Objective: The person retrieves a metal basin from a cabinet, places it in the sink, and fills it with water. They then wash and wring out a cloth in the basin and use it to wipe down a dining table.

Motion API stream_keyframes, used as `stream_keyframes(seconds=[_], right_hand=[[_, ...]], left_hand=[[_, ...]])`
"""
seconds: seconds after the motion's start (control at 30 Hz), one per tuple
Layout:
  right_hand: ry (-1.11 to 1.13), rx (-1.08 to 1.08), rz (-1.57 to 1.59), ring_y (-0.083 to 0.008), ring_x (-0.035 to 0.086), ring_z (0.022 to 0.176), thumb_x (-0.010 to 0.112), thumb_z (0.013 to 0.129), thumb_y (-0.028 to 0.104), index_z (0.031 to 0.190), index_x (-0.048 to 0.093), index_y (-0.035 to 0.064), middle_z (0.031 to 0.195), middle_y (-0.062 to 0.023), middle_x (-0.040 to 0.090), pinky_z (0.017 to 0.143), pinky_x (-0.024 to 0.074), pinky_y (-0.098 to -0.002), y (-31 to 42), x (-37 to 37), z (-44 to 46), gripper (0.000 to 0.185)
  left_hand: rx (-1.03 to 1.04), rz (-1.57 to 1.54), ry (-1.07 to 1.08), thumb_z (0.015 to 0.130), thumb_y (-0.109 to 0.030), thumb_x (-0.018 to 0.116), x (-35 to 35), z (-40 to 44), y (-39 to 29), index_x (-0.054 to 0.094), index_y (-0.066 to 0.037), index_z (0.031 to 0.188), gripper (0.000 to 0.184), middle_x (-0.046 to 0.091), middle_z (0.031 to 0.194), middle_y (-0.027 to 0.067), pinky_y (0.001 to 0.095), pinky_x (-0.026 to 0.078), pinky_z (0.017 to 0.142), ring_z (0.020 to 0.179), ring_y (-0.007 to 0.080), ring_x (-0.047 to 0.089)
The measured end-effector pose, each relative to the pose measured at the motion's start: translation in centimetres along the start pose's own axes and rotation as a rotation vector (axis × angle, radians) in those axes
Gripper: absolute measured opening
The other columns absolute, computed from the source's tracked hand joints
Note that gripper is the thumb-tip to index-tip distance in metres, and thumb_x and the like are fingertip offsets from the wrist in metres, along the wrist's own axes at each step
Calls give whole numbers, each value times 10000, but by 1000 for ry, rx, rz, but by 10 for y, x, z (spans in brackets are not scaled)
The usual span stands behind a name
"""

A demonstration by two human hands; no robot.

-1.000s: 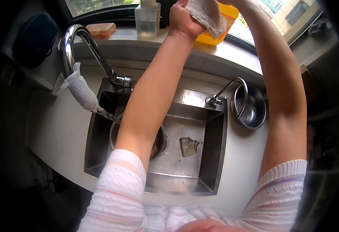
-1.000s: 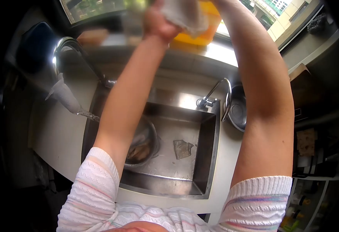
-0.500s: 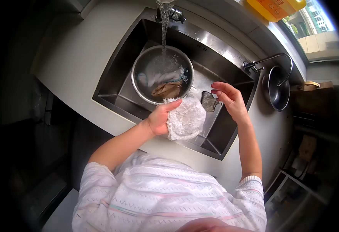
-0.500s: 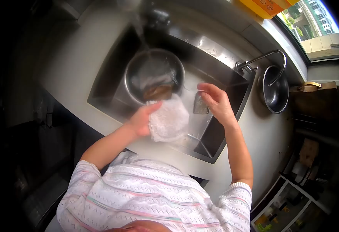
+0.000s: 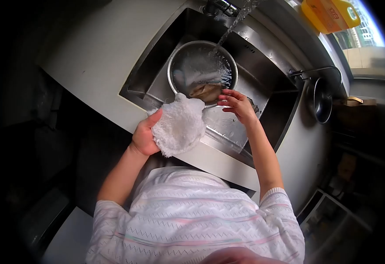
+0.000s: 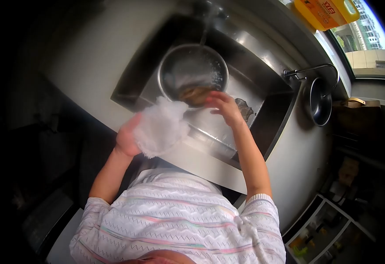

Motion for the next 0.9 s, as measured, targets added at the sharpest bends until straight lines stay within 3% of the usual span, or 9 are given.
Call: stream_keyframes(seconds=[0.27, 0.37, 0.6, 0.77, 0.9], right_hand=[[-81, 86, -60, -187, 640, 901, 511, 900, 133, 1212, 462, 34, 1057, -79, 615, 701, 533, -278, -6, 26, 13, 331], [-236, 30, 24, -177, 646, 878, 497, 905, 121, 1210, 464, 33, 1043, -80, 621, 675, 541, -277, 17, 7, 26, 319], [-409, -77, -65, -204, 639, 856, 512, 863, 119, 1216, 453, -18, 1026, -102, 602, 654, 529, -291, 60, -14, 32, 384], [-376, -14, -60, -222, 642, 857, 508, 861, 115, 1233, 435, -16, 1028, -112, 603, 663, 542, -319, 34, 1, 31, 401], [-386, -67, -48, -237, 642, 884, 516, 859, 85, 1249, 415, -34, 1062, -139, 597, 669, 541, -319, 59, -14, 34, 420]], left_hand=[[71, 28, 132, 922, -324, 416, -23, -46, -78, 396, 36, 1288, 514, 473, 1286, 163, 432, 314, 1028, 1183, 321, 450], [149, 35, 177, 914, -331, 433, -40, -62, -109, 406, 33, 1281, 518, 478, 1280, 165, 437, 319, 1025, 1181, 322, 452], [218, 81, 39, 912, -348, 452, -71, -96, -157, 416, 33, 1274, 527, 487, 1270, 166, 431, 324, 1022, 1185, 318, 452], [263, 77, -1, 909, -374, 462, -85, -117, -175, 403, 41, 1281, 560, 479, 1279, 165, 429, 320, 1023, 1188, 313, 451], [291, 93, 1, 903, -391, 470, -77, -131, -179, 395, 41, 1288, 584, 478, 1281, 164, 430, 320, 1021, 1189, 313, 449]])
Point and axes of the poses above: each hand's wrist, its own z-axis towards the middle knuckle, its own x-axis out of the palm, y = z × x, the point moved 9 cm from there along z, towards the middle knuckle
